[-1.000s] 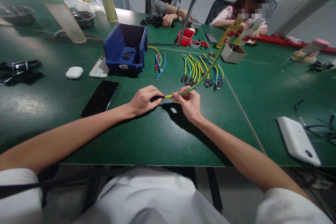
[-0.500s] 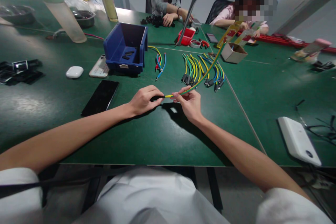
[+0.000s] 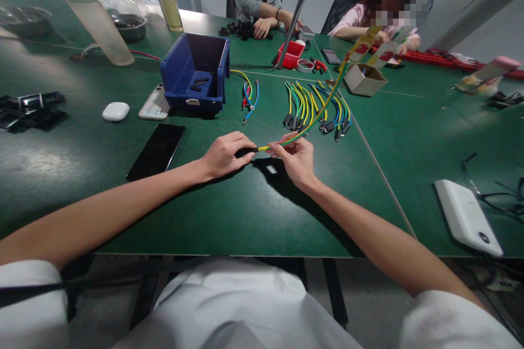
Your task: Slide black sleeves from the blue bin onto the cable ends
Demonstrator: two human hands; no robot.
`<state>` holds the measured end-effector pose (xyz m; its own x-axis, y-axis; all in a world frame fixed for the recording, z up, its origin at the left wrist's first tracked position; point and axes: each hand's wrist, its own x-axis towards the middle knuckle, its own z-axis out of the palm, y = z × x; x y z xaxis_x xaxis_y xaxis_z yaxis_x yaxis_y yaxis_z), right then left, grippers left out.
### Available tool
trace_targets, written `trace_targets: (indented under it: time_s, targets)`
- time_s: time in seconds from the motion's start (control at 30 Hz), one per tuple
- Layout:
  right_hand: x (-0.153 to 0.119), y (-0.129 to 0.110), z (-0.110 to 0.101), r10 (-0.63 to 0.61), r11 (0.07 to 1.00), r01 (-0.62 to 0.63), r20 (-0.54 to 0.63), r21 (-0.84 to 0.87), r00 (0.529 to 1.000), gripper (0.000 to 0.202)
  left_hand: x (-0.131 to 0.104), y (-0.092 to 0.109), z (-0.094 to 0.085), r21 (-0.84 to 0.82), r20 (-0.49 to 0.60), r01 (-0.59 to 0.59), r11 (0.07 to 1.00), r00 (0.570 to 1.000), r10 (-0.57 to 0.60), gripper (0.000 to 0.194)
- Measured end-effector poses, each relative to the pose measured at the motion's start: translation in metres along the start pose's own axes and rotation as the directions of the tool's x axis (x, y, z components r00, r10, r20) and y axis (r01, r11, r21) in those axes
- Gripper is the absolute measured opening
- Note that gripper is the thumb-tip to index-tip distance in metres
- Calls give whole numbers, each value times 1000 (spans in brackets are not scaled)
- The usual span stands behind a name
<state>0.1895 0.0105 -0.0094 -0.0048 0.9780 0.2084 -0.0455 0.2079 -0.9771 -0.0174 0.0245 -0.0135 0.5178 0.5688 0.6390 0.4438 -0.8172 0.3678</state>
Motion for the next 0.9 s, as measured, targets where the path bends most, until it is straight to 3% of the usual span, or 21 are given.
trace_targets:
  time_s: [0.37, 0.6, 0.9]
  targets:
    - [-1, 0, 2, -21, 999, 20, 12, 30, 1000, 36, 1, 1, 0, -51, 60, 33, 998, 998, -30, 17]
    - [2, -2, 0, 67, 995, -65, -30, 77, 997, 40, 6, 6, -6, -114, 109, 135, 984, 986, -123, 27]
    - [1, 1, -2, 140, 975, -134, -18, 179, 990, 38, 9, 8, -9, -179, 58, 232, 956, 973, -225, 27]
